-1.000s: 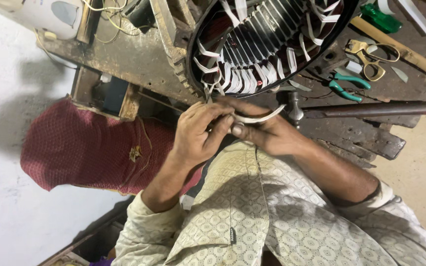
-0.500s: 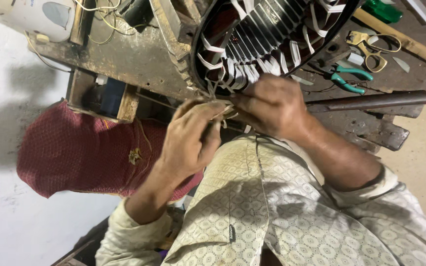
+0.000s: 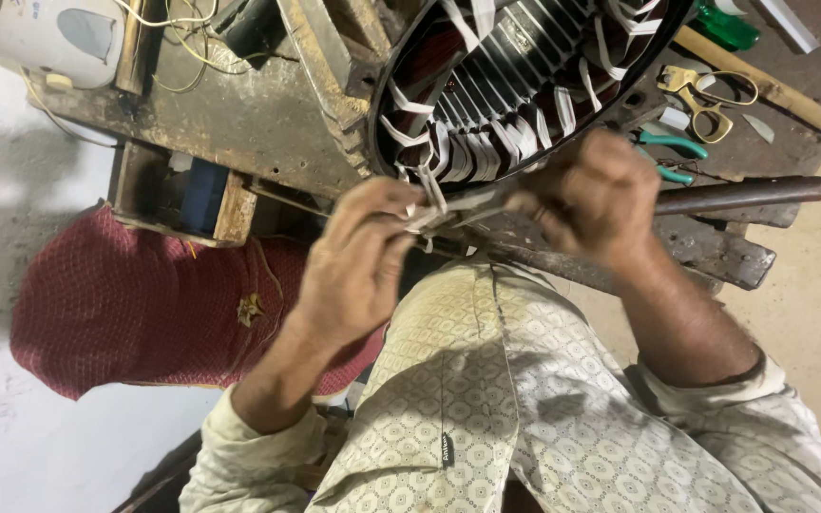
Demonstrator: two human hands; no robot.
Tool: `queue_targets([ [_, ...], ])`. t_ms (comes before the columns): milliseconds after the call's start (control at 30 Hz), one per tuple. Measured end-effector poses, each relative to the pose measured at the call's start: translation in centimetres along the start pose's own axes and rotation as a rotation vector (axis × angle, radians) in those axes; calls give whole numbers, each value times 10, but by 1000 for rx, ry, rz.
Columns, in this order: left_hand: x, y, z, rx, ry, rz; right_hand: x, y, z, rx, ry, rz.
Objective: The person is winding white insulating tape around copper coils on a motor stator. They use a hammer to press the tape into the slots between the coils to secure it in place.
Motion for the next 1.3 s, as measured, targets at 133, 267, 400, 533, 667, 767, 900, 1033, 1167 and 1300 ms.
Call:
queue_targets([
  [133, -34, 11, 35, -32, -308, -17, 3, 25, -55, 185, 228, 115],
  [267, -51, 19, 62, -225, -307, 57, -2, 34, -67, 312, 202, 89],
  [400, -46, 6, 22, -104, 61, 108, -5, 24, -66, 580, -467, -141],
  [533, -21, -8, -12, -25, 235, 98, 26, 12, -47, 799, -1230, -297],
  [667, -10, -11, -8, 96, 457, 141, 47, -5, -25, 709, -1448, -138],
  [767, 5, -9, 23, -21, 396, 286, 58, -7, -35, 671, -1317, -57],
  [900, -8, -6, 36, -47, 299, 235, 68, -14, -60, 578, -1056, 27],
  [1033, -17, 0, 42, -165, 357, 256, 80, -17, -79, 591, -1040, 42],
  [1167, -20, -4, 55, -251, 547, 246, 91, -11, -85, 655, -1102, 9],
  [1300, -34, 7, 78, -395, 865, 5, 80, 5, -83, 665, -1123, 6],
])
Point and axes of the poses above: each hand's wrist, its own y-axis away from the middle knuckle, its own x-axis out of the palm, z = x × y, the point moved 10 cm from there along -y, towards the middle knuckle, and after that the axes turned 3 degrees about -x, right-handed, at the moved point
